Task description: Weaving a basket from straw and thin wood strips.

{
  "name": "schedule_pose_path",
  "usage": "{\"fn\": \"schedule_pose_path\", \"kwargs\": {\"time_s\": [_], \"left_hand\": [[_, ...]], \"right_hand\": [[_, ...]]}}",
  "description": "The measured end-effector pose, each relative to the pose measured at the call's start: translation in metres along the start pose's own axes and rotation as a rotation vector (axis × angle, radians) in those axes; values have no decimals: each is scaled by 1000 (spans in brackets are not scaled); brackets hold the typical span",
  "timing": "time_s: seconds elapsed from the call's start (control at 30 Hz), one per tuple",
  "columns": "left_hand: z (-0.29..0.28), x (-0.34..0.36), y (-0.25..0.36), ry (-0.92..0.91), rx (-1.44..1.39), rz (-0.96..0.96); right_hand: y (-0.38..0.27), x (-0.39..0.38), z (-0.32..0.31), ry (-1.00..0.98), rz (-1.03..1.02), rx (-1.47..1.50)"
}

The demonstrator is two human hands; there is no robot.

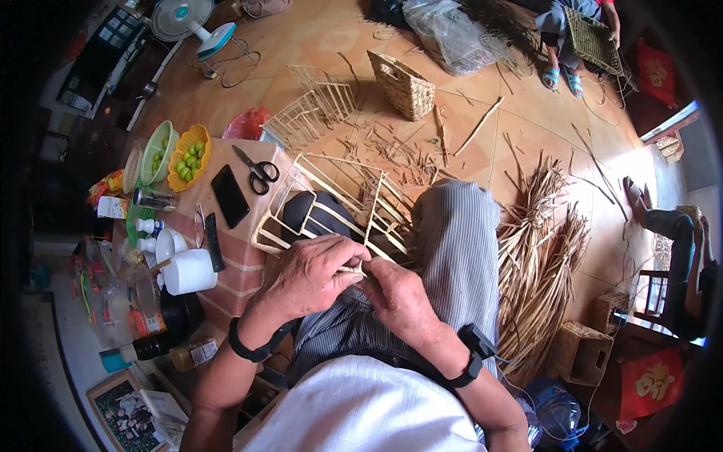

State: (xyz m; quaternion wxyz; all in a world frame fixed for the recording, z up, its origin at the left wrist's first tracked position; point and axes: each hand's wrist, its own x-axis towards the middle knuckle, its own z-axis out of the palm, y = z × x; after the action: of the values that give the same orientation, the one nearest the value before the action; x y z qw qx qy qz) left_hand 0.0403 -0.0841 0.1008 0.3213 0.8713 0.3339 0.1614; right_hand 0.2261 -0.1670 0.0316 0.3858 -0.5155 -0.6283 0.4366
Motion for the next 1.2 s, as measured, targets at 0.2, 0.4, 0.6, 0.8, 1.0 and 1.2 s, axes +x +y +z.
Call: {"fn": "schedule_pose_path", "kwargs": {"time_s": [0.2,0.4,0.6,0.8,1.0,1.2], "left_hand": [[13,-1,15,182,91,-9],[10,-6,13,153,5,-158],[-31,-4,-2,388,-351,-182],[-40,-43,-38,1010,-381,-217],[22,-43,-49,690,-939,-295],[43,-19,-17,418,-689,-415]], "right_hand": [[0,2,2,109,-114,-333],[-25,3,-25,66,-217,-422],[-22,5,-25,29,4,-107],[-16,-1,-20,224,136,263],[-20,19,-33,267,234,420],[-28,25,-21,353,357,662]]}}
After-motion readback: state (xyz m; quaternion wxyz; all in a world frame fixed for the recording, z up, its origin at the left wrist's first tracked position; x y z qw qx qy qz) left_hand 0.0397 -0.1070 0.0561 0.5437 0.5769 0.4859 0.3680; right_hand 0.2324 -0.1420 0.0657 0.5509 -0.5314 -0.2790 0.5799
